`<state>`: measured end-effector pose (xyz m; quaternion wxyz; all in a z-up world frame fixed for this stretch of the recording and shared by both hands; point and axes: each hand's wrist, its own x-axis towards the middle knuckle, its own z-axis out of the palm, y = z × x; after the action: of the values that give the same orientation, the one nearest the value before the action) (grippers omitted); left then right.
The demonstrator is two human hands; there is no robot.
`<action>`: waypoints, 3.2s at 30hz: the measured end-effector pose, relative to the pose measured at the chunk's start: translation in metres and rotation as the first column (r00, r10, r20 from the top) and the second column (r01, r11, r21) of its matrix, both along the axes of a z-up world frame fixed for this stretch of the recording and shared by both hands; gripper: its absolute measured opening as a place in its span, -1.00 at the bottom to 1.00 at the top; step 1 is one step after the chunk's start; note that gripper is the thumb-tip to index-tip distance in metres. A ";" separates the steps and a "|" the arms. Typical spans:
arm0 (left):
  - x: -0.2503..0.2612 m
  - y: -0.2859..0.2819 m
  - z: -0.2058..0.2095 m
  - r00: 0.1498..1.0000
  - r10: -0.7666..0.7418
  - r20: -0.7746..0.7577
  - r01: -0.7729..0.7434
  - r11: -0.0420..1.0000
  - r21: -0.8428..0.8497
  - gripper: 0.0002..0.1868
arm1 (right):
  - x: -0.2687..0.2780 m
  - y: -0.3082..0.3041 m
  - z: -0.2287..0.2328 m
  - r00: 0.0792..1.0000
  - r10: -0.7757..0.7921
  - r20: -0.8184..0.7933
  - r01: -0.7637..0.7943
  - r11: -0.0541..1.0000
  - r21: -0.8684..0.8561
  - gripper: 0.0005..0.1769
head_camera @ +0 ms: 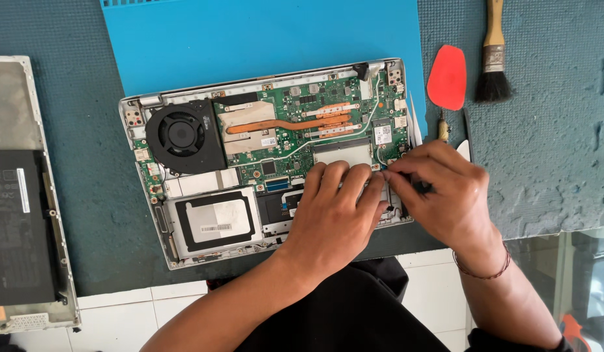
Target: The person works on the internal components of a disassembled laptop, using tweezers to connect ribbon cables and connectors on the motherboard. The person also uses a screwdriver to tighten screws and secures various internal parts.
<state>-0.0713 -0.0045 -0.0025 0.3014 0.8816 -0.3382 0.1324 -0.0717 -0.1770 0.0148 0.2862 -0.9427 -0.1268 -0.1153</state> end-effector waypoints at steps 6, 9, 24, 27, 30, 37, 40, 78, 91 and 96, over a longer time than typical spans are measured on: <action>-0.001 -0.001 -0.002 1.000 0.002 -0.028 -0.002 1.000 -0.023 -0.73 | -0.002 0.004 0.000 0.983 0.096 0.158 -0.077 0.989 -0.123 -0.90; -0.002 -0.002 -0.004 0.999 0.017 -0.048 -0.019 0.999 -0.034 -0.72 | -0.002 0.002 -0.002 0.964 0.170 0.203 -0.147 0.982 -0.121 -0.90; -0.002 0.001 -0.001 0.994 0.009 -0.112 -0.016 0.998 -0.062 -0.67 | 0.007 0.005 -0.002 0.921 0.290 0.262 -0.245 0.950 -0.192 -0.86; -0.001 0.003 -0.001 0.993 -0.009 -0.119 0.000 0.998 -0.070 -0.67 | 0.008 0.006 0.002 0.934 0.277 0.224 -0.255 0.959 -0.120 -0.87; -0.002 0.001 -0.003 0.994 -0.002 -0.109 -0.008 0.996 -0.084 -0.67 | 0.007 0.006 0.000 0.929 0.277 0.245 -0.257 0.960 -0.111 -0.88; -0.001 0.002 -0.001 0.995 0.000 -0.104 -0.010 0.996 -0.090 -0.67 | 0.006 0.004 -0.007 0.921 0.274 0.278 -0.249 0.961 -0.122 -0.89; 0.000 0.002 0.000 0.993 -0.008 -0.114 -0.003 0.996 -0.093 -0.68 | 0.006 0.005 -0.005 0.928 0.269 0.256 -0.249 0.962 -0.107 -0.88; 0.000 0.002 0.001 0.995 -0.015 -0.100 0.009 0.998 -0.061 -0.68 | 0.006 -0.008 0.001 0.992 0.024 -0.124 -0.012 0.995 0.099 -0.90; 0.012 -0.004 0.012 0.993 0.112 -0.032 -0.110 0.992 0.067 -0.82 | 0.013 -0.013 0.014 0.969 0.171 -0.178 -0.160 0.984 0.074 -0.90; 0.018 -0.004 0.014 0.986 0.128 -0.107 -0.122 0.991 0.063 -0.78 | 0.015 -0.012 0.014 0.968 0.166 -0.189 -0.154 0.985 0.075 -0.95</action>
<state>-0.0529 -0.0085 0.0118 0.2858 0.9152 -0.2686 0.0924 -0.0564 -0.1888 0.0292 0.3336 -0.9272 -0.1705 -0.0026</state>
